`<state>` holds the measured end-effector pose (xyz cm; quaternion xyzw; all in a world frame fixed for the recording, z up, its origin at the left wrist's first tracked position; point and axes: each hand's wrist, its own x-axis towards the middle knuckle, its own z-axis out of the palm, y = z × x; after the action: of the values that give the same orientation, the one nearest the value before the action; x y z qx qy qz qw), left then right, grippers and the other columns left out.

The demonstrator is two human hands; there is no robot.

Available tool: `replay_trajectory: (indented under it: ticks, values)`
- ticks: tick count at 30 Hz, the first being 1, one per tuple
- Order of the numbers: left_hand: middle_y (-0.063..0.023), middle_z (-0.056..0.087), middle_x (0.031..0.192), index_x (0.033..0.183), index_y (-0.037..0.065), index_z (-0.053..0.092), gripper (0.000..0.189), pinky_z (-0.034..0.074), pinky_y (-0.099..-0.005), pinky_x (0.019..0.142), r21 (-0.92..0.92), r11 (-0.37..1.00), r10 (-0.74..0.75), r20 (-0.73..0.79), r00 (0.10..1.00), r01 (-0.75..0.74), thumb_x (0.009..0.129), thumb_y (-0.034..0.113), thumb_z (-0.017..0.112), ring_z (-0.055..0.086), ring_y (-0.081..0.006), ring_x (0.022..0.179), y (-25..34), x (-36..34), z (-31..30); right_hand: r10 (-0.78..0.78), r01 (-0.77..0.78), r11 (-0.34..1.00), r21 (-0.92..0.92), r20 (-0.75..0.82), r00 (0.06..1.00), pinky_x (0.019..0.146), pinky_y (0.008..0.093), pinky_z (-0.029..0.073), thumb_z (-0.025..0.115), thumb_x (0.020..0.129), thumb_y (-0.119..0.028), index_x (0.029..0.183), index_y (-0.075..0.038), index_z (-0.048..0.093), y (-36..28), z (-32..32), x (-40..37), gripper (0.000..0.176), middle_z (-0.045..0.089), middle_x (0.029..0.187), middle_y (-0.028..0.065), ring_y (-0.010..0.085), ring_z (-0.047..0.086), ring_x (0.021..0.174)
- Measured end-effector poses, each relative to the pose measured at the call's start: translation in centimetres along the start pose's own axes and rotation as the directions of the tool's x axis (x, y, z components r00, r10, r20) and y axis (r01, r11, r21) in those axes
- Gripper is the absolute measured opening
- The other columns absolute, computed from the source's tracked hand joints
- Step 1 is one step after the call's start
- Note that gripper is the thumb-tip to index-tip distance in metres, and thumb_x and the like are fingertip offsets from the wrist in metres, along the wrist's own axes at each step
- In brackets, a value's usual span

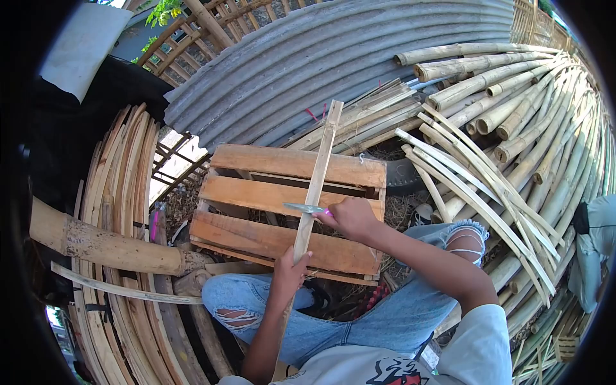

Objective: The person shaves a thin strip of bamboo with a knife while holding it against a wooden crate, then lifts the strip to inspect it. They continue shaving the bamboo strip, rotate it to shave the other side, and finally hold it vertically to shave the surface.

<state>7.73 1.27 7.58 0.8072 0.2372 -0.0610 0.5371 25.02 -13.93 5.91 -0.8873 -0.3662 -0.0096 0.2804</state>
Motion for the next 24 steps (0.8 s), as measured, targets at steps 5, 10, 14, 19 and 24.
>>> replay_trajectory:
  ticks: [5,10,14,19,24]
  values:
    - [-0.0139,0.054,0.056,0.083,-0.005,0.052,0.031,0.042,-0.0355,0.047,0.042,0.999,0.026,0.026,0.999,-0.027,0.088,0.025,0.059,0.056,-0.0219,0.049,-1.2,0.4,0.4,0.255,-0.257,0.960,-0.109,-0.036,0.966,0.051,0.0436,0.046,0.042,0.089,-0.055,0.063,-0.006,0.065,3.5,-1.4,2.2,0.059,0.057,0.055,0.0163,0.0342,0.060,0.056]
    - [-0.0151,0.054,0.057,0.085,-0.005,0.054,0.031,0.043,-0.0359,0.049,0.026,1.000,-0.002,0.075,0.997,0.000,0.088,0.025,0.059,0.058,-0.0229,0.051,-0.1,1.0,0.4,0.175,-0.174,0.977,-0.125,-0.003,0.985,0.052,0.0443,0.047,0.041,0.090,-0.054,0.063,-0.007,0.065,2.2,-0.9,0.6,0.060,0.058,0.056,0.0173,0.0352,0.061,0.057]
    - [-0.0147,0.054,0.057,0.086,-0.006,0.054,0.031,0.044,-0.0359,0.049,0.025,0.999,0.039,0.045,0.998,-0.040,0.088,0.025,0.058,0.058,-0.0221,0.052,-1.1,1.1,0.2,0.097,-0.091,0.981,-0.170,0.023,0.995,0.053,0.0448,0.047,0.040,0.090,-0.055,0.062,-0.007,0.064,2.3,0.9,0.2,0.061,0.058,0.055,0.0172,0.0357,0.060,0.057]
    - [-0.0190,0.055,0.061,0.087,-0.006,0.054,0.032,0.044,-0.0386,0.052,0.071,0.997,-0.001,0.083,0.997,-0.005,0.088,0.025,0.058,0.059,-0.0279,0.053,-0.7,0.9,0.2,0.353,-0.349,0.929,-0.125,0.008,0.936,0.054,0.0460,0.047,0.039,0.090,-0.055,0.062,-0.006,0.063,5.3,-1.8,3.3,0.062,0.058,0.057,0.0186,0.0360,0.061,0.060]
    - [-0.0189,0.054,0.060,0.086,-0.007,0.053,0.032,0.043,-0.0394,0.052,0.017,1.000,-0.021,0.068,0.997,0.019,0.088,0.025,0.058,0.058,-0.0276,0.053,-1.7,1.6,0.5,0.228,-0.207,0.965,-0.160,0.132,0.965,0.056,0.0460,0.048,0.039,0.090,-0.056,0.065,-0.005,0.065,3.6,2.1,0.7,0.062,0.060,0.061,0.0197,0.0375,0.062,0.062]
